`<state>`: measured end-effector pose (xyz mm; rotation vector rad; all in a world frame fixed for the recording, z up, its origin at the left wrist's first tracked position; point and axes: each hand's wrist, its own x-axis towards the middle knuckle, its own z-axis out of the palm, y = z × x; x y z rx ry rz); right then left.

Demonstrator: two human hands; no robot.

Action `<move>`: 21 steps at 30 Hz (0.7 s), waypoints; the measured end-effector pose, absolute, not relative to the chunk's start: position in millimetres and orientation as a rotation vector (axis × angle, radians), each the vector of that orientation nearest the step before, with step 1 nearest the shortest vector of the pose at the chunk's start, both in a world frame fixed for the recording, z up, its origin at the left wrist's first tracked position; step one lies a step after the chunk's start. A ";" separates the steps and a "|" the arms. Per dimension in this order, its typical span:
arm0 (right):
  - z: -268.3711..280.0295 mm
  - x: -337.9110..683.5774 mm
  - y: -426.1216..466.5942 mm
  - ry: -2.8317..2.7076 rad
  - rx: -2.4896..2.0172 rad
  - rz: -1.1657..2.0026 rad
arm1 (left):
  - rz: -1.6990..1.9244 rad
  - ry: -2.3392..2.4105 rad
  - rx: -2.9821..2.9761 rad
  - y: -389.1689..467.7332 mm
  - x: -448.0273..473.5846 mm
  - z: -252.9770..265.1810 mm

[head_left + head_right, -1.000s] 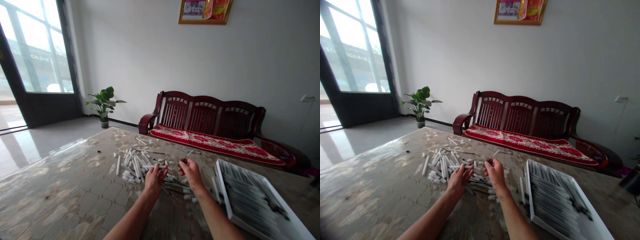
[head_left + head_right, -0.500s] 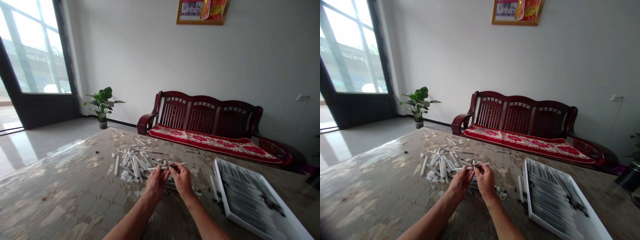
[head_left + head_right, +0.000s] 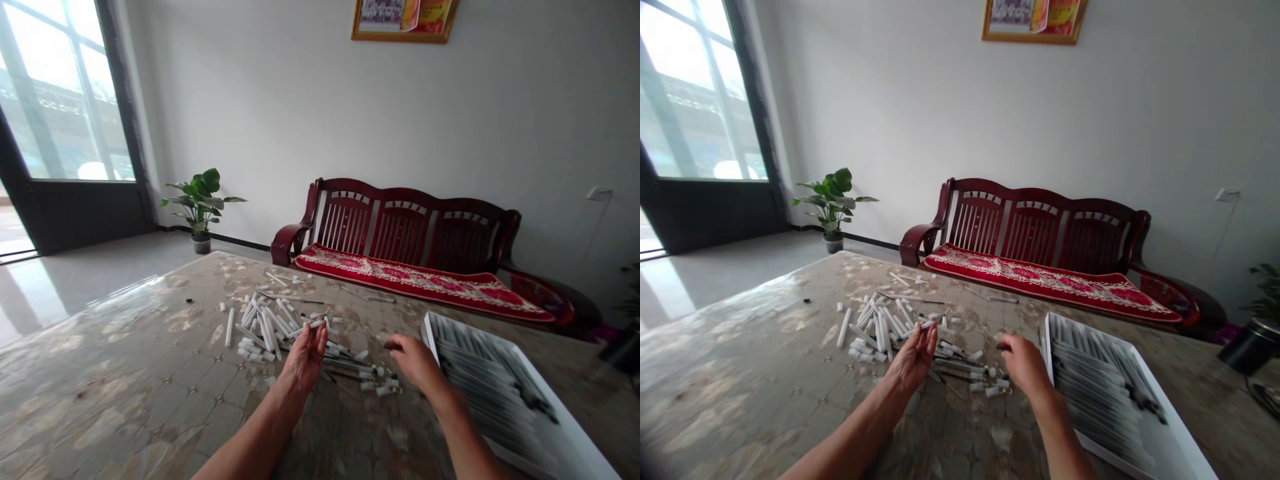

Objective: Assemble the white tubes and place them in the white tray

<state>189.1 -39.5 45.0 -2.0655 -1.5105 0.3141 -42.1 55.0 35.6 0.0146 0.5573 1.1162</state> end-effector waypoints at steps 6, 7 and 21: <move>34.1 214.3 -66.3 -1.665 -2.126 0.418 | 1.076 0.591 0.159 47.8 -36.7 29.1; 33.2 212.3 -67.0 -1.690 -2.111 0.431 | 1.076 0.596 0.195 46.6 -36.2 29.0; 25.0 163.6 -48.0 -1.248 -1.839 0.542 | 1.029 0.644 0.371 33.2 -25.9 23.9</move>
